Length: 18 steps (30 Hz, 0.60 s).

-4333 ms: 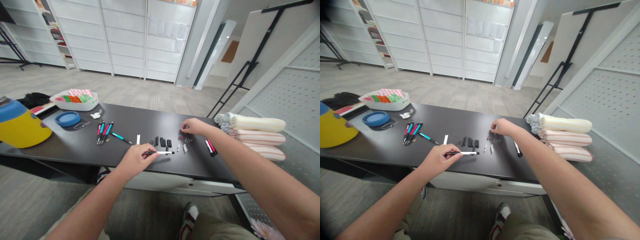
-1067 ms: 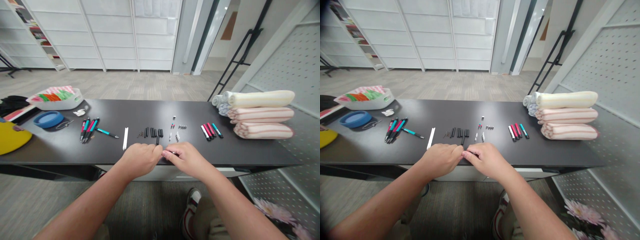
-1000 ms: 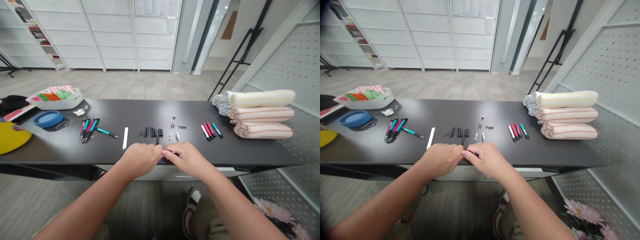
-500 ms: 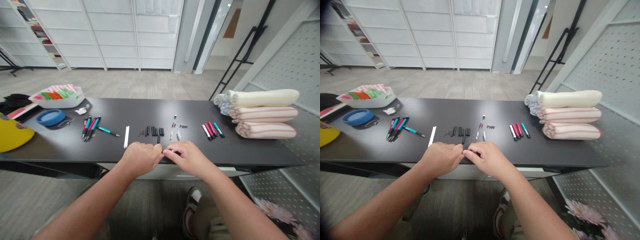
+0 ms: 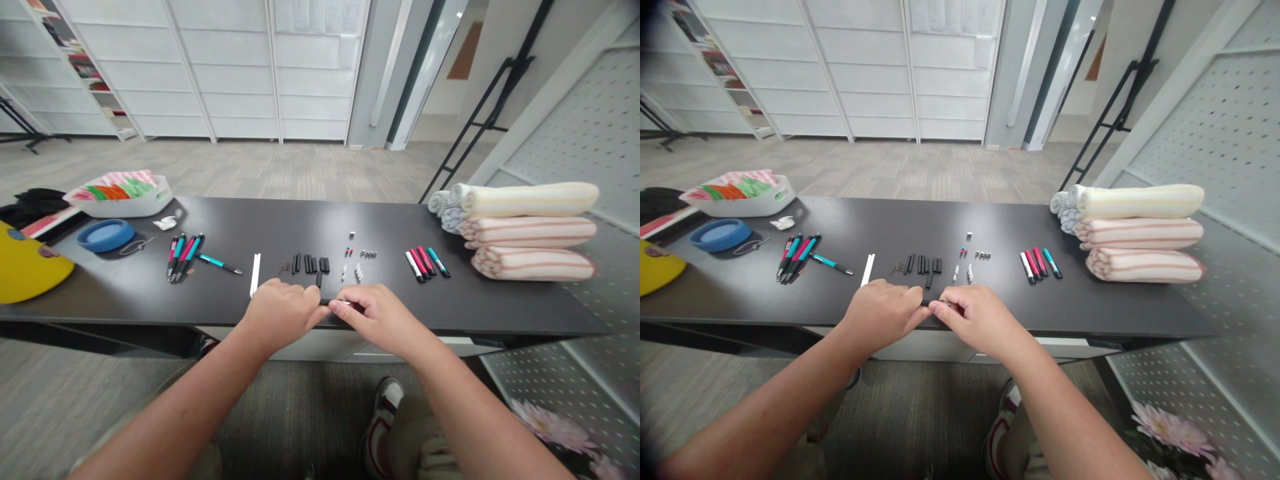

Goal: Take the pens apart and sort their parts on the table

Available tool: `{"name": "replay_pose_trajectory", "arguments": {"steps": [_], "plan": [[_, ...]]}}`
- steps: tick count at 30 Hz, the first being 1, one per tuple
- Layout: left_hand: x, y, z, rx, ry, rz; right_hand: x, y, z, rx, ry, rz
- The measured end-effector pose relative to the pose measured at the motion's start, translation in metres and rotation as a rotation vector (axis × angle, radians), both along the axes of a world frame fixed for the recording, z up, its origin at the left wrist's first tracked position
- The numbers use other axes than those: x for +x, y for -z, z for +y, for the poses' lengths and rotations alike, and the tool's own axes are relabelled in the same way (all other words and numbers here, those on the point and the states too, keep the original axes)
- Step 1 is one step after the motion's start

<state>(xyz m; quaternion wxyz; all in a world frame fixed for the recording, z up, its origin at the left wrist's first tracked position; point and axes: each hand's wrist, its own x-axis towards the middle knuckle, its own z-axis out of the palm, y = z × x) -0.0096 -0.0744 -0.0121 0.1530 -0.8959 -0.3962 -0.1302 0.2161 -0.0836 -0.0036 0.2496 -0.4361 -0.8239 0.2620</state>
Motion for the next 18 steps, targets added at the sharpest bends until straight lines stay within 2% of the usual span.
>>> {"name": "replay_pose_trajectory", "arguments": {"steps": [6, 11, 18], "plan": [[0.005, -0.009, -0.003, 0.004, 0.179, 0.082, -0.002, 0.001, -0.001, 0.002, 0.006, 0.001], [0.009, -0.009, -0.01, -0.069, 0.146, 0.101, -0.002, 0.002, 0.0, 0.014, -0.03, -0.033], [0.004, -0.007, -0.006, -0.156, 0.105, 0.134, -0.001, 0.001, 0.001, 0.006, -0.064, -0.042]]}}
